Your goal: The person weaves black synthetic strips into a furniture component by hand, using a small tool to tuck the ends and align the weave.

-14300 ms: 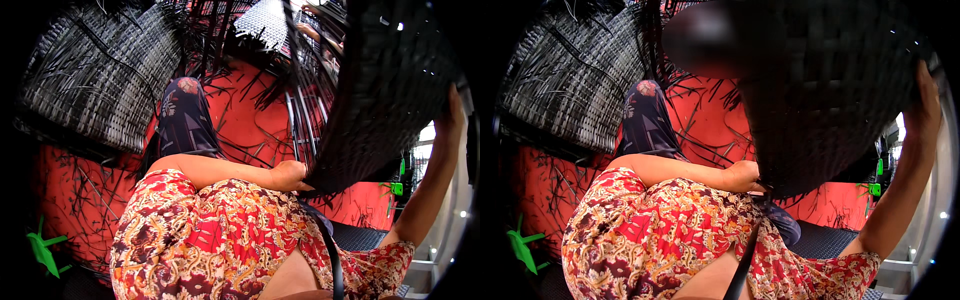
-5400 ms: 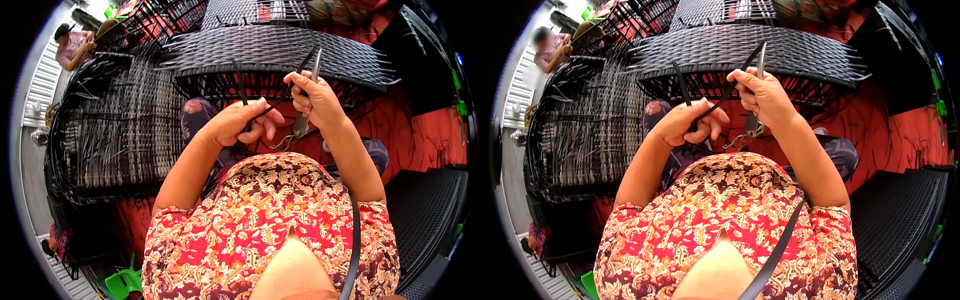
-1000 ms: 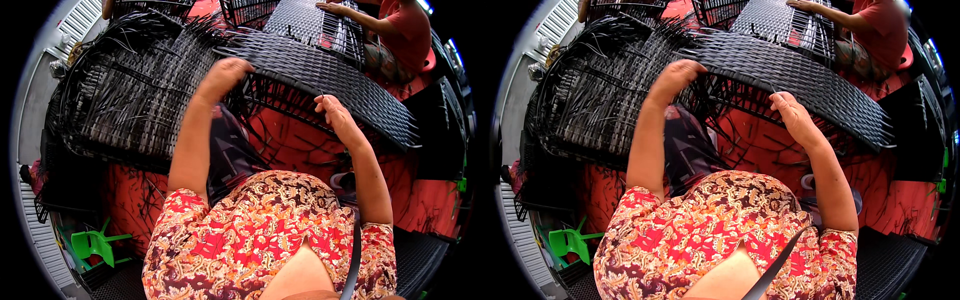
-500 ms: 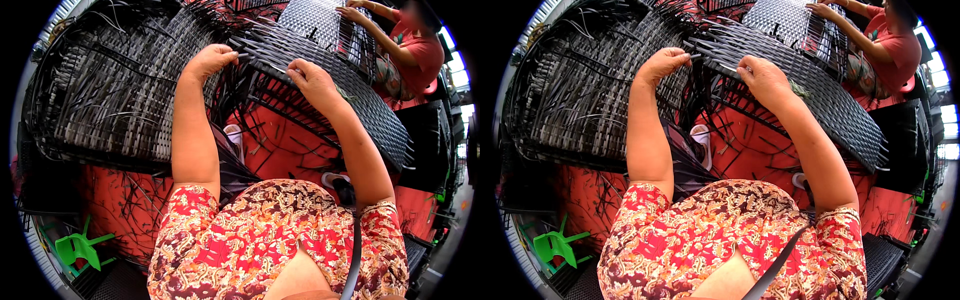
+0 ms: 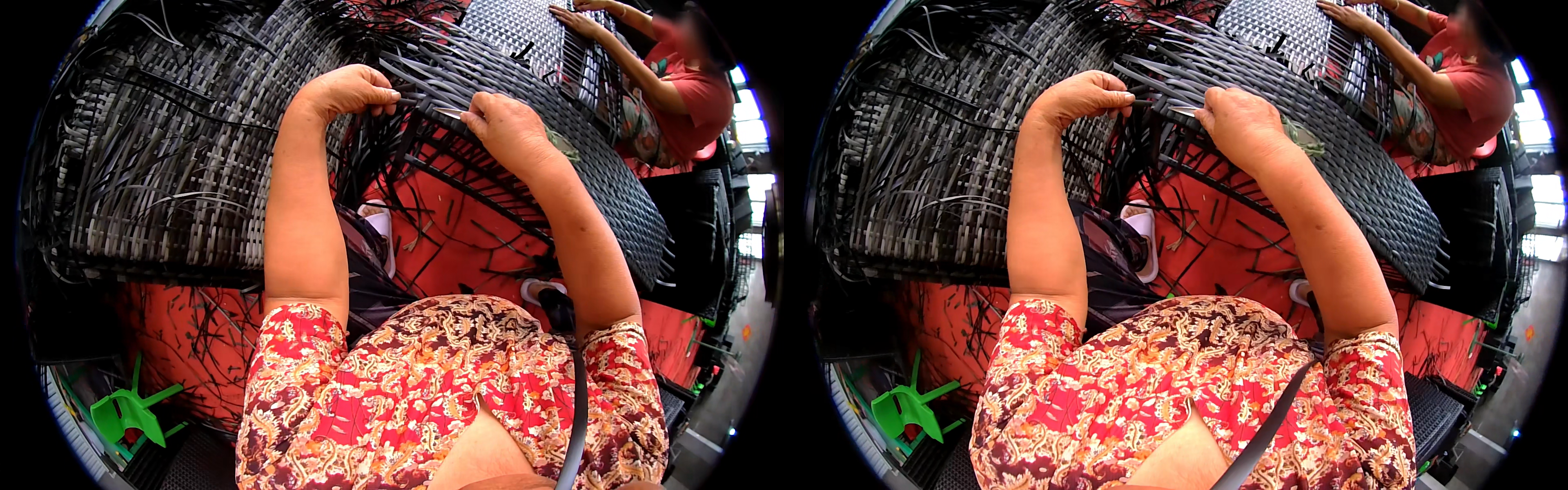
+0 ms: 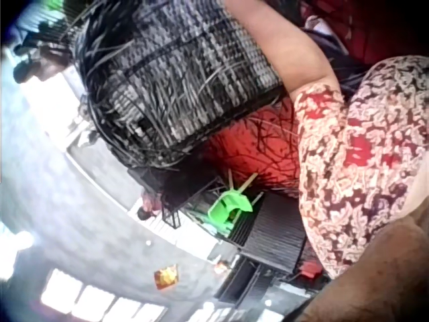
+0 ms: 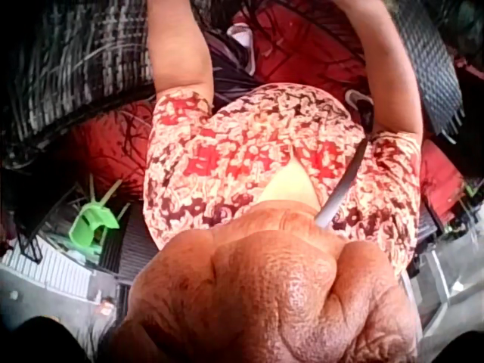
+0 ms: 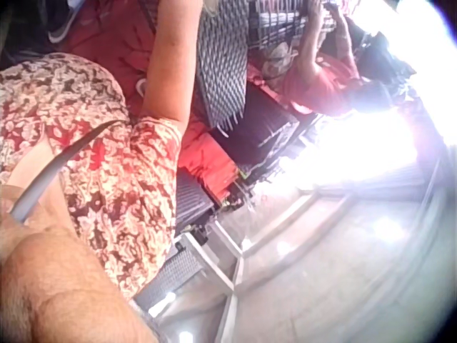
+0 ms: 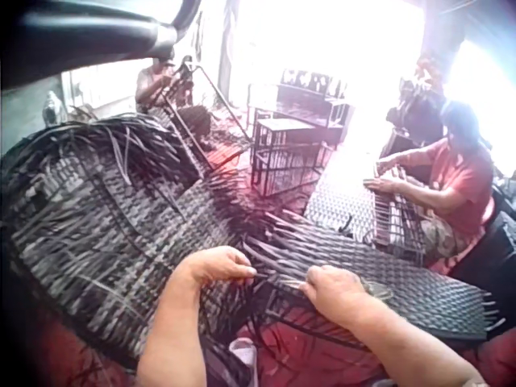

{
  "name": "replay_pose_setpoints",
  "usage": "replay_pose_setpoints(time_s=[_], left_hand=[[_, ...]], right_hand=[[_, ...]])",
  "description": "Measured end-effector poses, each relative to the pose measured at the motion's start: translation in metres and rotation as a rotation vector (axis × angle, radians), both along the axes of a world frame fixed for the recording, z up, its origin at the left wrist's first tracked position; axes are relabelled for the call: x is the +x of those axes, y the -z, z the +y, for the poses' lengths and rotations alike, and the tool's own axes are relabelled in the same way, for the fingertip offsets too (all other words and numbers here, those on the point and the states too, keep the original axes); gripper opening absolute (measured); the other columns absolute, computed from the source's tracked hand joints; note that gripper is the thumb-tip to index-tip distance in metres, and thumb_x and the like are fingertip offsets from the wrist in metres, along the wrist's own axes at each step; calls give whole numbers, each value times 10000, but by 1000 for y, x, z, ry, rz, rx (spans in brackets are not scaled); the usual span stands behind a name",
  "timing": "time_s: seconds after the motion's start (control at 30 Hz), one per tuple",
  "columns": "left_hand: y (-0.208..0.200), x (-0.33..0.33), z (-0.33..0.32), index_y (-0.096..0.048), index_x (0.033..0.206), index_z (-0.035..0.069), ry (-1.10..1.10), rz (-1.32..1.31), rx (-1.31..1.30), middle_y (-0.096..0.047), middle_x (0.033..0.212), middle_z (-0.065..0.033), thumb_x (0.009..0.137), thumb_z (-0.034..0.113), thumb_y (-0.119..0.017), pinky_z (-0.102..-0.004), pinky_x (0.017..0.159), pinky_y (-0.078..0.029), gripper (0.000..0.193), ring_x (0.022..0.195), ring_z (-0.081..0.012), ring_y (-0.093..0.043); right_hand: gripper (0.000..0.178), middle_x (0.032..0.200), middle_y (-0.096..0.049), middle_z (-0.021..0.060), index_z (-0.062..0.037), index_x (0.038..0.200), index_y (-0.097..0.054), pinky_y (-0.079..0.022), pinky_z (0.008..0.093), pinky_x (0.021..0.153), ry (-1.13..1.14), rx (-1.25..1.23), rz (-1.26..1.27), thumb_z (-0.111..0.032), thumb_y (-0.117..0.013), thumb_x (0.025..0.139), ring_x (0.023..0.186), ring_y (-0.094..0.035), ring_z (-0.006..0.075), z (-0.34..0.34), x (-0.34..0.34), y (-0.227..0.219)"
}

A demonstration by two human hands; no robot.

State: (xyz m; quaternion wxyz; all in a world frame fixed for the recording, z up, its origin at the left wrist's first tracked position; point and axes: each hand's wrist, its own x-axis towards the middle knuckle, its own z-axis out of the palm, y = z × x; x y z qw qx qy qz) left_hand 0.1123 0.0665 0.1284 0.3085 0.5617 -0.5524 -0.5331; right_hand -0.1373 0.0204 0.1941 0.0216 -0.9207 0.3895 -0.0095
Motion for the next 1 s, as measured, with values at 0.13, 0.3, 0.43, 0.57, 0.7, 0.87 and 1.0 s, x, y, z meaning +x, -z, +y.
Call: replay_pose_setpoints(time_s=[0.13, 0.3, 0.43, 0.57, 0.7, 0.87, 1.0], left_hand=[[1, -5, 0, -672, 740, 81, -6, 87, -31, -557, 621, 76, 856, 272, -638, -170, 479, -310, 225, 521, -7, -414], [-11, -8, 5, -664, 722, 92, 13, 192, -67, -550, 613, 81, 851, 298, -638, -171, 472, -296, 244, 514, -3, -404], [0, -3, 1, -665, 728, 98, 30, 96, -35, -546, 608, 80, 854, 291, -634, -177, 467, -289, 232, 505, -6, -391], [1, -4, -2, -667, 735, 98, 2, 96, -5, -543, 604, 76, 855, 283, -635, -182, 461, -289, 223, 495, -10, -379], [-2, -4, -4, -668, 730, 91, 20, 91, 5, -546, 603, 72, 850, 286, -648, -185, 447, -283, 230, 483, -13, -369], [-1, -5, -5, -670, 718, 83, -7, 90, 20, -545, 596, 69, 841, 293, -664, -184, 442, -280, 243, 479, -15, -366], [2, -3, -8, -671, 717, 79, 4, 59, 30, -544, 593, 69, 842, 288, -663, -181, 446, -283, 244, 481, -14, -369]], right_hand=[[297, 891, -633, 155, -38, 860, -612, -466, 427, 776, 40, 17, 30, -330, -562, 875, 899, -596, 334, 0, -5, -13], [301, 880, -635, 159, -31, 868, -616, -465, 433, 760, 28, 24, -8, -329, -574, 868, 870, -599, 338, -3, -14, -7], [292, 853, -636, 160, -24, 858, -621, -464, 430, 741, 25, 58, -47, -313, -581, 865, 839, -602, 338, 1, -10, -6], [285, 829, -639, 164, -21, 852, -633, -465, 424, 732, 41, 137, -84, -302, -587, 859, 825, -605, 341, -3, -2, -2], [308, 879, -642, 162, -35, 875, -638, -470, 434, 770, 58, 164, -34, -333, -563, 861, 884, -604, 343, -6, 7, -3], [322, 918, -641, 158, -39, 894, -637, -473, 443, 792, 68, 133, 59, -349, -553, 863, 916, -603, 345, -5, 18, -10], [323, 923, -640, 157, -40, 907, -638, -473, 444, 794, 64, 127, 82, -349, -556, 860, 917, -604, 344, -5, 20, -12]])
